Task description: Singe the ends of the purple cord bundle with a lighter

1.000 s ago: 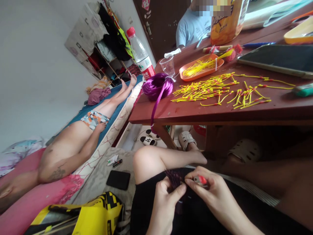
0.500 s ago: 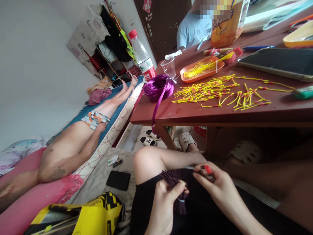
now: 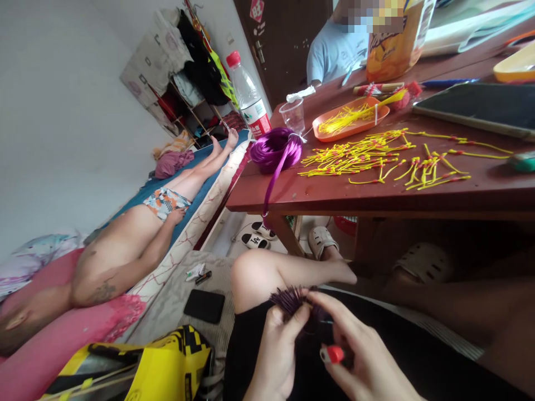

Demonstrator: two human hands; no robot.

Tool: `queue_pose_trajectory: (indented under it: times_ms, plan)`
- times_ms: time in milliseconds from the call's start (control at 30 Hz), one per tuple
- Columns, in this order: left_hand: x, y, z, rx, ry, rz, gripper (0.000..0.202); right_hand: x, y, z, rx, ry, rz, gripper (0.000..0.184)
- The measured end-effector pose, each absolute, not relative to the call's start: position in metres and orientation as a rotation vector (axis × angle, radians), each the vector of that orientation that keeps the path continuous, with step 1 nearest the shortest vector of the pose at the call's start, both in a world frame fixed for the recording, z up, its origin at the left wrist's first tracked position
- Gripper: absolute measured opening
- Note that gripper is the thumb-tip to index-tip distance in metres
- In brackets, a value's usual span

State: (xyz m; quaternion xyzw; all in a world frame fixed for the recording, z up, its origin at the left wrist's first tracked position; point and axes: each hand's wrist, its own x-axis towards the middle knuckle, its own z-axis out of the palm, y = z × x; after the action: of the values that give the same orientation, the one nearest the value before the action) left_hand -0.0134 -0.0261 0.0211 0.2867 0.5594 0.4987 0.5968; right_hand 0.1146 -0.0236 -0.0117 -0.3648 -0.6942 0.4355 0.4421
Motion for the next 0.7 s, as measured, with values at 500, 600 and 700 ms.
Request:
queue_pose_trajectory:
  times_ms: [500, 600, 700]
  plan:
    - [-0.007, -0.029, 0.020, 0.801, 1.530, 1.238, 0.014, 0.082, -0.037, -0.037, -1.009, -1.870, 0.934, 0.100]
    - [-0.006, -0.031, 0.018, 0.757, 1.530, 1.243, 0.016, 0.086, -0.031, -0.033, -0.940, -1.792, 1.132, 0.097]
    - [-0.007, -0.031, 0.016, 0.714, 1.496, 1.242, 0.018, 0.089, -0.028, -0.030, -0.889, -1.608, 1.351, 0.094]
